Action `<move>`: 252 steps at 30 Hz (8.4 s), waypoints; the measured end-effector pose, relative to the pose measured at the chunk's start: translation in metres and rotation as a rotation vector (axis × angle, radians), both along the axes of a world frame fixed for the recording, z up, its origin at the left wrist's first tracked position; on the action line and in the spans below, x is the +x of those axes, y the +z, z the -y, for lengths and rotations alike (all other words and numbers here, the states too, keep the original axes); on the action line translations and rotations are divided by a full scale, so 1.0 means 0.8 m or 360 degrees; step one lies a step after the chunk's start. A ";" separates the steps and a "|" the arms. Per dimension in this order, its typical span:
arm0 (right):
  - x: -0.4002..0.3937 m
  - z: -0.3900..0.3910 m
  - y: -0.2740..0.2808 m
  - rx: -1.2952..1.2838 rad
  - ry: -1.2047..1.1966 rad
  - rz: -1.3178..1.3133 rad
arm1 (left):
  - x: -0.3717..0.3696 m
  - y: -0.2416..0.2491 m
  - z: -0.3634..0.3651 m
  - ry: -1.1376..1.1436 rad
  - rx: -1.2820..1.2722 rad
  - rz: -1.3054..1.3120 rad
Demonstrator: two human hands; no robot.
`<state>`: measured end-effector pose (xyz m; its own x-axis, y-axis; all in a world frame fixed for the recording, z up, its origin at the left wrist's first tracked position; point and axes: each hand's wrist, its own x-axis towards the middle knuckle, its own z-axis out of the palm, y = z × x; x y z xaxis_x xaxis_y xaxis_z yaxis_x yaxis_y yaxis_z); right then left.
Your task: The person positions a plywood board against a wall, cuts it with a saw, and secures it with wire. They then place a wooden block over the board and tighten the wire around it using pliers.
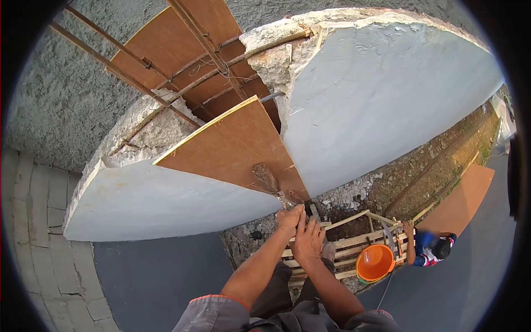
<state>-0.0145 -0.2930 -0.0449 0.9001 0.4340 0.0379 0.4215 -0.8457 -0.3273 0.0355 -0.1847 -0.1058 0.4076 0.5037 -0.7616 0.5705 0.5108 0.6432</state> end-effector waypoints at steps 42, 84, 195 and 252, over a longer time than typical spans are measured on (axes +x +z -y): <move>0.013 0.005 -0.150 0.1225 -0.0595 -0.1587 | -0.017 0.135 -0.140 0.0200 0.0996 0.0623; 0.056 -0.032 -0.027 0.0963 -0.0186 -0.2060 | 0.024 0.156 -0.086 -0.0230 0.1621 0.0271; 0.021 -0.028 -0.094 0.0988 -0.0225 -0.1326 | -0.042 0.041 -0.048 -0.0634 0.0744 0.0041; -0.021 0.401 -0.197 0.0127 -0.0635 -0.1609 | -0.108 -0.111 0.093 0.0077 -0.0772 0.0392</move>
<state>-0.0309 -0.6138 -0.2028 0.6064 0.1330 -0.7840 -0.3733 -0.8229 -0.4283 -0.0508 -0.2595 -0.1950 0.5886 0.1410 -0.7960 0.4011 0.8040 0.4390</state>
